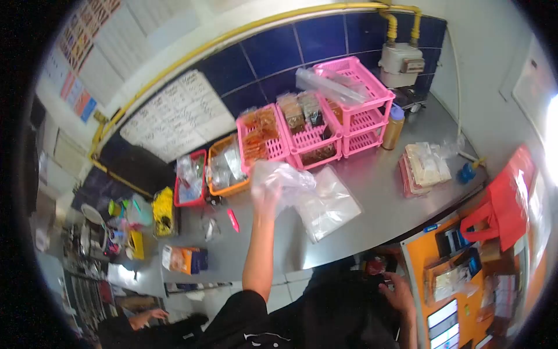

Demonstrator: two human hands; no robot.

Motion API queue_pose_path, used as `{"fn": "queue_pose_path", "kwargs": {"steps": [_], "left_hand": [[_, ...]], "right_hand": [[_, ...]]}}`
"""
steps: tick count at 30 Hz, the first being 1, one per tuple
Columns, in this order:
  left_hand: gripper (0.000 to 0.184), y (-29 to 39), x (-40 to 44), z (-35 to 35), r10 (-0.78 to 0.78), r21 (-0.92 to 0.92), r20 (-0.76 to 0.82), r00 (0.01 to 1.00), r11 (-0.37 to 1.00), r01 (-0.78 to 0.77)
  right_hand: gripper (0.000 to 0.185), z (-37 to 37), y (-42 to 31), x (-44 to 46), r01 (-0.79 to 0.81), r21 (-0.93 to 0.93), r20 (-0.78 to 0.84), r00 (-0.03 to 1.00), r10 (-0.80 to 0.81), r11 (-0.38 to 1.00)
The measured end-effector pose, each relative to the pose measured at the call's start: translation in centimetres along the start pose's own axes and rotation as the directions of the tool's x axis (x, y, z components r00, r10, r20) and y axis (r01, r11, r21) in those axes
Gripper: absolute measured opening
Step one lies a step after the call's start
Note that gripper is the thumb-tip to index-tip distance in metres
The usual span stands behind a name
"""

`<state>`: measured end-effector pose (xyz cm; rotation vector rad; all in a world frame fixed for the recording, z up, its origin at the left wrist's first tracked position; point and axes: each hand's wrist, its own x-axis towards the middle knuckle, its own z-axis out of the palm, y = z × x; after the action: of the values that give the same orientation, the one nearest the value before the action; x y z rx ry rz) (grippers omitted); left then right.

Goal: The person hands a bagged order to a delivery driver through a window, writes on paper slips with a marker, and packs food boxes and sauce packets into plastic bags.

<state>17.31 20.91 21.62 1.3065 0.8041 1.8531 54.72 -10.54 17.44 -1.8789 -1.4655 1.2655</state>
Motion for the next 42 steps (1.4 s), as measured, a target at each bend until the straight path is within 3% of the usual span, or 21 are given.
{"fn": "queue_pose_path", "kwargs": {"steps": [1,2,3,5,7,9,10,11,14,15,18,21,22,24,28,30,33,35,38,41,42], "left_hand": [[0.034,1.3,0.0,-0.1,0.010,0.003,0.036,0.999,1.000,-0.010],[0.044,2.9,-0.2,-0.2,-0.179,-0.607,0.225,0.958,0.743,0.281],[0.053,3.9,-0.8,-0.3,-0.215,-0.852,0.488,0.846,0.096,0.515],[0.067,2.8,-5.2,0.6,-0.363,-0.803,0.354,0.862,0.355,0.479],[0.065,-0.5,-12.4,-2.2,-0.582,-0.622,0.474,0.661,0.310,0.719],[0.062,0.5,-18.7,-1.3,-0.646,-0.517,0.440,0.624,0.386,0.764],[0.046,2.0,-19.5,-1.6,-0.625,-0.346,0.623,0.471,0.320,0.882],[0.036,3.4,-20.1,-0.4,-0.531,-0.374,0.774,0.345,0.055,0.926],[0.032,4.6,-20.7,-4.3,-0.648,0.167,0.752,0.117,0.360,0.918],[0.031,3.2,-19.9,-6.9,-0.724,0.370,0.681,0.110,0.470,0.801],[0.050,-7.1,-15.3,-17.3,-0.685,0.687,0.639,-0.351,0.302,0.662],[0.036,6.9,-14.5,-9.9,-0.744,0.761,0.632,-0.218,0.648,-0.005],[0.036,8.1,-14.3,-9.6,-0.726,0.742,0.649,-0.226,0.670,-0.021],[0.035,10.2,-15.1,-10.0,-0.652,0.544,0.729,0.209,0.737,0.402],[0.067,15.1,-17.8,-8.3,-0.296,0.159,0.909,0.293,0.897,0.412],[0.073,15.5,-20.9,-9.0,-0.151,0.189,0.982,-0.116,0.845,0.501],[0.060,13.5,-23.9,-11.7,-0.272,0.428,0.895,-0.353,0.745,0.511],[0.050,14.2,-24.0,-13.0,-0.344,0.505,0.858,-0.381,0.698,0.508],[0.046,14.2,-24.3,-15.0,-0.403,0.583,0.784,-0.473,0.739,0.337],[0.042,20.0,-25.1,-15.5,-0.558,0.662,0.744,-0.367,0.688,0.296],[0.043,19.2,-26.5,-17.0,-0.429,0.465,0.885,-0.182,0.785,0.409]], "right_hand": [[0.046,0.5,-0.6,0.8,0.006,0.031,-0.020,1.000,-0.005,0.999],[0.046,1.1,-1.1,1.6,0.030,0.129,0.009,0.999,-0.032,0.991],[0.046,1.7,-1.6,2.4,0.049,0.228,0.032,0.998,-0.058,0.972],[0.053,2.6,-2.9,5.2,0.028,0.452,0.227,0.963,-0.145,0.892],[0.065,4.2,-5.0,6.8,0.007,0.718,0.279,0.913,-0.298,0.696],[0.079,6.8,-6.3,7.9,-0.029,0.902,0.227,0.880,-0.417,0.431],[0.082,10.0,-5.5,9.6,-0.118,0.967,0.199,0.905,-0.376,0.227],[0.082,9.0,-8.5,8.6,-0.133,0.954,0.183,0.968,-0.170,0.268],[0.081,10.8,-9.9,7.6,-0.064,0.991,0.041,0.981,0.188,0.119],[0.076,12.6,-8.0,8.3,0.089,0.992,-0.098,0.991,0.090,0.094],[0.068,13.0,-9.0,5.1,0.190,0.974,-0.218,0.932,0.290,0.121],[0.073,16.4,-7.5,2.2,0.402,0.915,-0.381,0.852,0.360,0.020],[0.071,16.7,-8.6,-0.3,0.519,0.842,-0.530,0.751,0.395,0.144],[0.069,19.6,-10.2,-4.5,0.606,0.739,-0.670,0.619,0.409,0.293],[0.053,28.5,-14.2,-9.5,0.451,0.527,-0.754,0.639,0.151,0.721],[0.043,31.6,-16.5,-11.8,0.217,0.497,-0.678,0.702,0.220,0.840],[0.047,34.2,-16.5,-14.7,0.170,0.380,-0.781,0.585,0.217,0.909],[0.049,34.5,-16.6,-18.0,0.078,0.276,-0.853,0.479,0.207,0.958],[0.049,34.2,-18.0,-22.6,-0.072,0.261,-0.811,0.524,0.259,0.963],[0.043,36.4,-16.2,-24.4,0.107,0.215,-0.836,0.533,0.127,0.971],[0.042,37.4,-14.9,-24.8,0.191,0.319,-0.735,0.668,0.116,0.928]]}}
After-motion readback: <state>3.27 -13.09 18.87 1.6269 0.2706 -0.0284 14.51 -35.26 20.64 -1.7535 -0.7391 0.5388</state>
